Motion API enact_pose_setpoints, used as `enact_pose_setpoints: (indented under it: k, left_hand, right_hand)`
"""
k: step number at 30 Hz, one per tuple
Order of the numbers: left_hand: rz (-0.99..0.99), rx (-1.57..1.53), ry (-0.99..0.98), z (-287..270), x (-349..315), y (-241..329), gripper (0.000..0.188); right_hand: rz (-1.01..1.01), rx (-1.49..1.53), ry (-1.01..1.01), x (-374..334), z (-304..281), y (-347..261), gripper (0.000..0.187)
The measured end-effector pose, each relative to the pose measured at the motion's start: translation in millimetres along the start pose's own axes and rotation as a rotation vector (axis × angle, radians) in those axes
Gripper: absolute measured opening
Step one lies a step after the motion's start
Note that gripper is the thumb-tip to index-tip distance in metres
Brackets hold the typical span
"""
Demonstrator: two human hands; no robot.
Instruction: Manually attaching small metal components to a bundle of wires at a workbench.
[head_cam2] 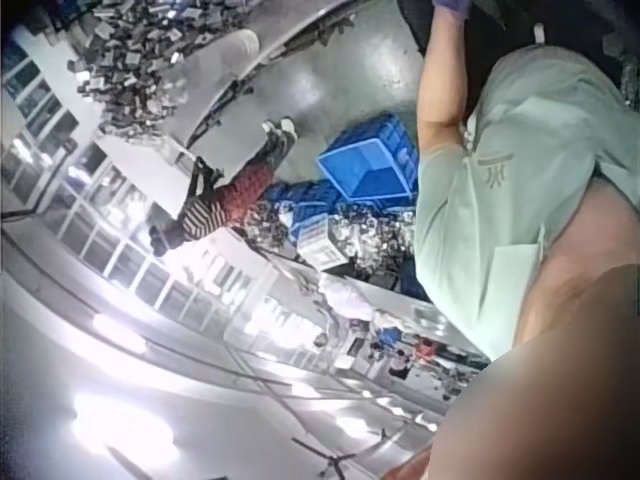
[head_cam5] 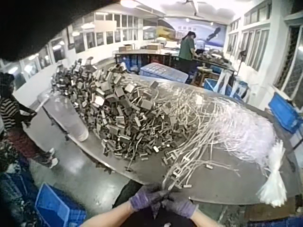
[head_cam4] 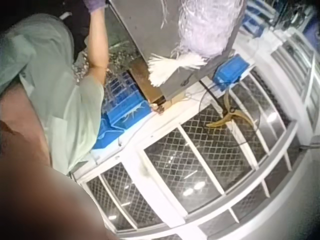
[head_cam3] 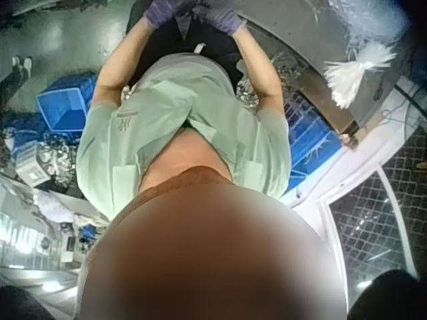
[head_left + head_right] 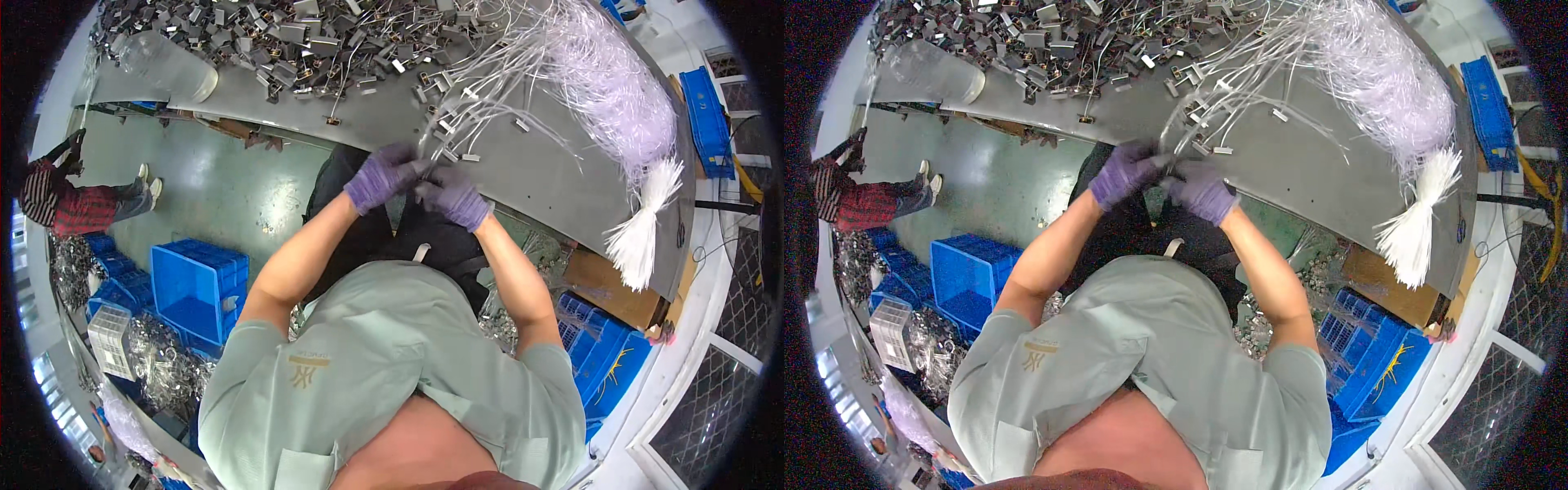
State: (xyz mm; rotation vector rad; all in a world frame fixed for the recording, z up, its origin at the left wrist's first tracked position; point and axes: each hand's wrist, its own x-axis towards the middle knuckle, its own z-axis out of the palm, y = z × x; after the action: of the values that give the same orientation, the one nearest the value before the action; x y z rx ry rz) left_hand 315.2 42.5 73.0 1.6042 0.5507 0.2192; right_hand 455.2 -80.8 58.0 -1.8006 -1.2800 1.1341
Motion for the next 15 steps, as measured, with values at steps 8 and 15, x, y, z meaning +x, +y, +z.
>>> enact_pose_setpoints:
  k: [8, 15]
  left_hand:
    - [0.129, 1.113, 0.625, -95.0, 21.8, -40.7, 0.049]
    - [0.038, 1.12, 0.596, -116.8, 26.6, -65.0, 0.033]
  right_hand:
    - [-0.099, -0.026, 0.211, 9.4, -37.8, -22.3, 0.029]
    - [0.045, 0.324, 0.227, 42.1, -28.0, -42.3, 0.032]
